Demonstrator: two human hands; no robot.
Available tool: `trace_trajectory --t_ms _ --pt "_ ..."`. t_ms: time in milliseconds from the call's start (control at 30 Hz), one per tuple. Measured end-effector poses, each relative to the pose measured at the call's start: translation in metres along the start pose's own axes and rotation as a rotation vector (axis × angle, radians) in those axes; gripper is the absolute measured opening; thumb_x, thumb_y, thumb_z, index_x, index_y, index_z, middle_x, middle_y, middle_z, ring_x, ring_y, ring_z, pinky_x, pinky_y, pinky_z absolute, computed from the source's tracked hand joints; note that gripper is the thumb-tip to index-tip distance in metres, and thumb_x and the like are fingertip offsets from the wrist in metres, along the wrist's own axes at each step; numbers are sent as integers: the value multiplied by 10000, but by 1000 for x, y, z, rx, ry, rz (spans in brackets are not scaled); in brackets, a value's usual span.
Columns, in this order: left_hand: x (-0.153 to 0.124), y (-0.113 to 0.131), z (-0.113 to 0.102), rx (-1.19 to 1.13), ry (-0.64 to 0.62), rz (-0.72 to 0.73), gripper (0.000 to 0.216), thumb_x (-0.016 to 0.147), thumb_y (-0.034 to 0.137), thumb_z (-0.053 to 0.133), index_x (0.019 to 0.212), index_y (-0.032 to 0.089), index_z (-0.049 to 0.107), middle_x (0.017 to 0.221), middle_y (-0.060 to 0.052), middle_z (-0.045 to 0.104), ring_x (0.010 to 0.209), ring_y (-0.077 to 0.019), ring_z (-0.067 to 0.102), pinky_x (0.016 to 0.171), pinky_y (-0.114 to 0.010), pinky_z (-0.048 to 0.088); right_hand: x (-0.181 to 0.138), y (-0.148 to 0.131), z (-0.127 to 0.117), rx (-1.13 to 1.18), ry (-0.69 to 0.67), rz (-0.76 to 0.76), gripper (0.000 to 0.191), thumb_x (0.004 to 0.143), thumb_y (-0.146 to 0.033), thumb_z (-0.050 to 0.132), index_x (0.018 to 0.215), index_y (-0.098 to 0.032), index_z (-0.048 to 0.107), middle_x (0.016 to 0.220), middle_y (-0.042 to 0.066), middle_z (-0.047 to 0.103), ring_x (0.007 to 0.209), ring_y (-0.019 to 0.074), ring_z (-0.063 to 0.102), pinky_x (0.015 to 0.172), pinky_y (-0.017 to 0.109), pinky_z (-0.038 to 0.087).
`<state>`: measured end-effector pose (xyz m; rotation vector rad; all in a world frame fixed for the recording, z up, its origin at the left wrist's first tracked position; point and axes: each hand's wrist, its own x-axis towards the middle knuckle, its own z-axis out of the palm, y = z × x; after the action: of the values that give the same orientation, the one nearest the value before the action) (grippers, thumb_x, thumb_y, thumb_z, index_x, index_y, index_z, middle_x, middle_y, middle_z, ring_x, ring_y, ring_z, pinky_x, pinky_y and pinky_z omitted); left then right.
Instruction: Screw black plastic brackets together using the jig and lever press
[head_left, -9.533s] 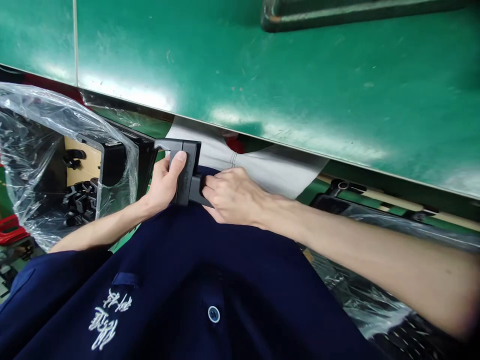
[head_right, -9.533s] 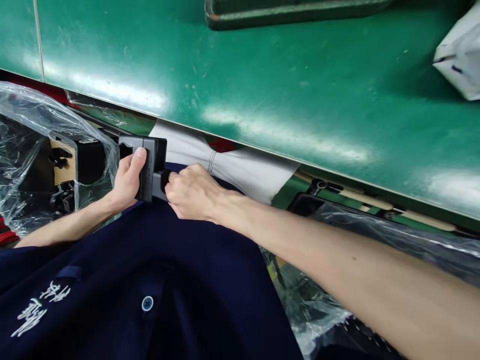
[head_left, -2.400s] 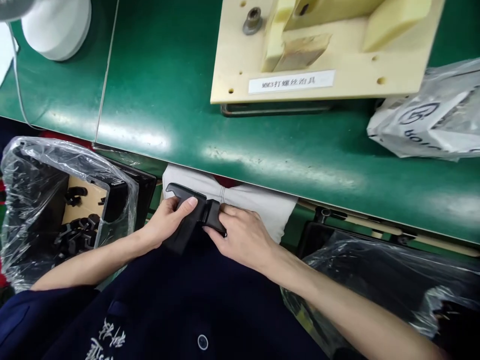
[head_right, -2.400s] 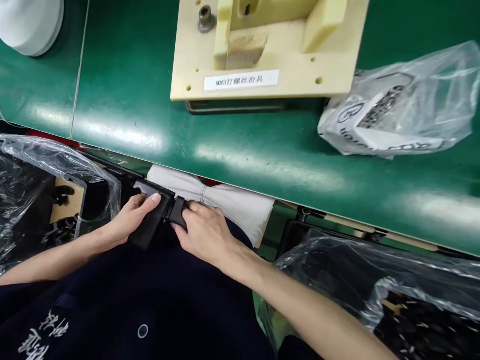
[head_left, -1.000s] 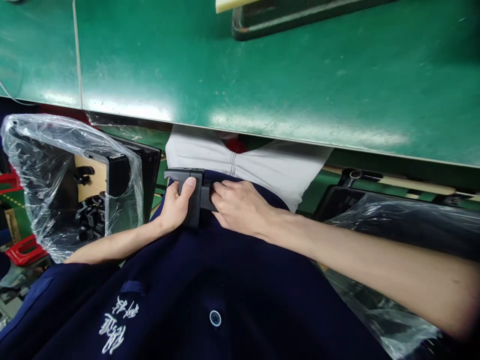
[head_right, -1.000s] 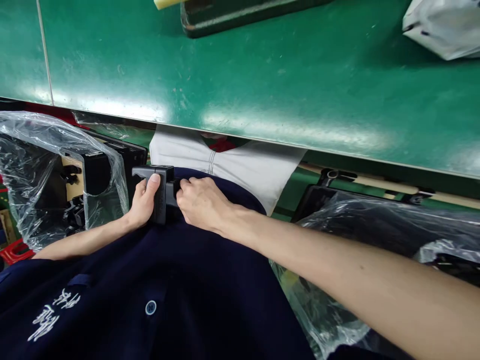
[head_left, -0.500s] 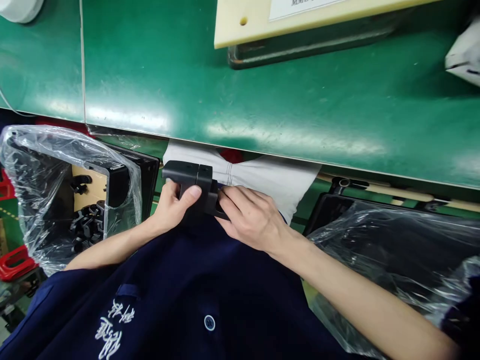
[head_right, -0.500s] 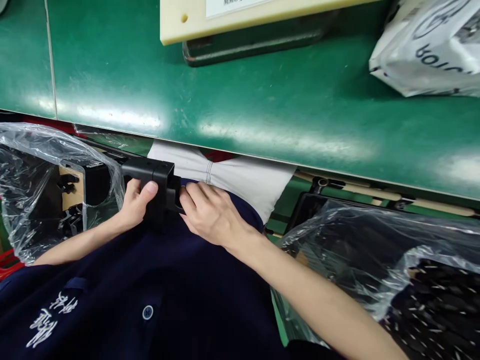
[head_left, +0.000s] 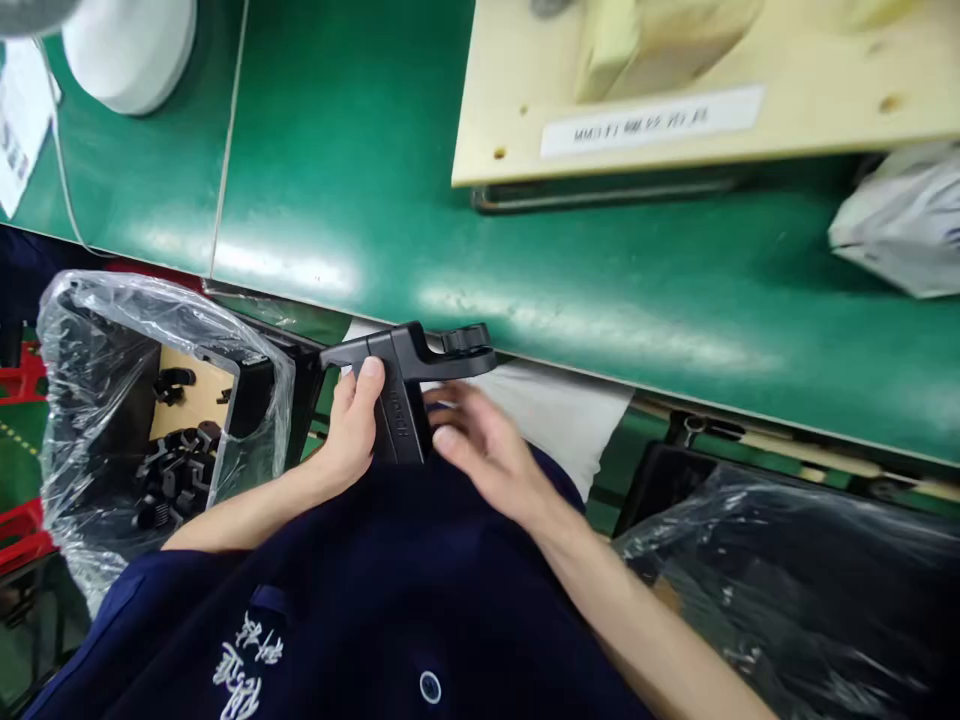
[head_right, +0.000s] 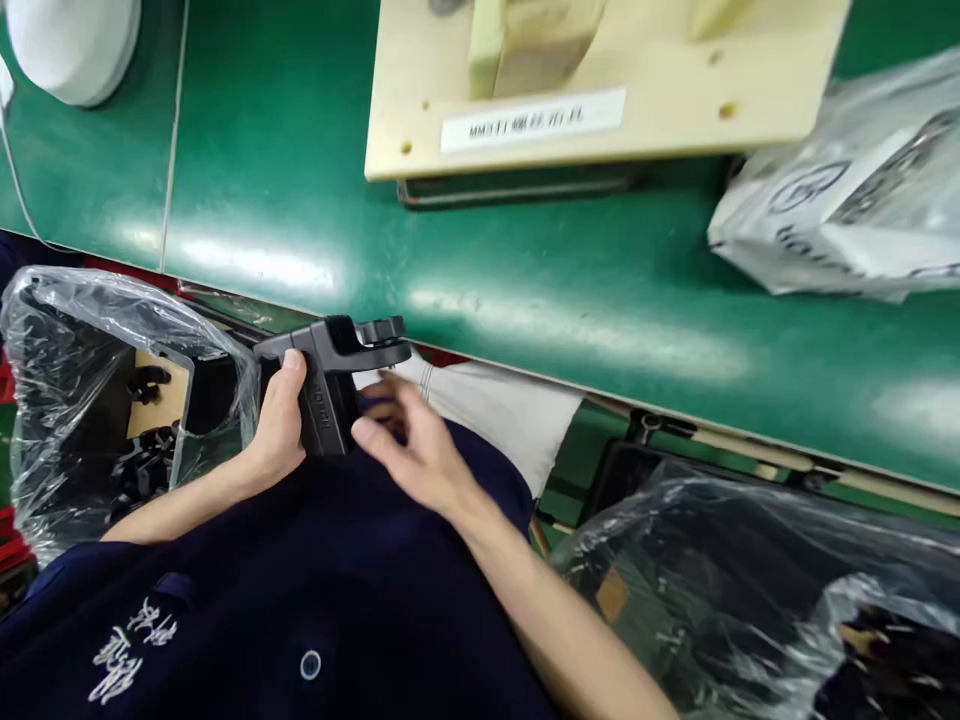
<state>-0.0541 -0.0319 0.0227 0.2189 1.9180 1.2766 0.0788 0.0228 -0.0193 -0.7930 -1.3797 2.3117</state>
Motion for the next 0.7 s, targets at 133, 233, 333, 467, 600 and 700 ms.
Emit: trace_trajectory --t_ms 133,233,333,467,600,700 --pt "4 12 10 68 -25 194 551 782 713 519 783 174 631 733 -29 635 753 -190 621 701 -295 517 -10 -19 16 21 38 -76 539 837 -443 617 1268 -162 458 1084 100 621 914 198 615 767 322 530" --pt "0 30 20 34 -316 367 554 857 673 431 1026 192 647 946 -76 684 961 -247 631 895 -372 500 -19 -49 4 -23 251 -211 504 817 -479 614 1209 -181 509 1077 97 635 964 241 620 822 380 530" --pt "7 52 22 108 -501 588 496 929 551 384 1280 233 531 1097 -79 686 1043 -254 626 1011 -428 438 -31 -92 -34 -106 611 -394 535 767 -550 600 1160 -195 522 1060 121 640 949 291 630 725 418 541" --pt "50 62 13 448 -258 843 394 899 406 499 1256 243 530 1069 -59 702 963 -253 648 928 -424 476 -45 -165 -106 -257 1087 -759 355 744 -487 598 958 -210 544 839 78 632 627 188 570 465 291 414" --pt "101 43 6 683 14 1044 331 895 366 469 1161 189 557 997 -107 680 925 -289 630 823 -431 498 -40 -225 -174 -138 1092 -534 225 705 -365 618 754 -182 498 677 38 581 440 84 399 378 200 287" --pt "120 26 7 793 128 1202 286 887 301 477 1128 168 555 956 -126 656 903 -302 610 807 -438 495 -13 -251 -209 4 1052 -217 162 771 -297 538 710 -171 456 629 49 577 396 64 329 333 164 211"
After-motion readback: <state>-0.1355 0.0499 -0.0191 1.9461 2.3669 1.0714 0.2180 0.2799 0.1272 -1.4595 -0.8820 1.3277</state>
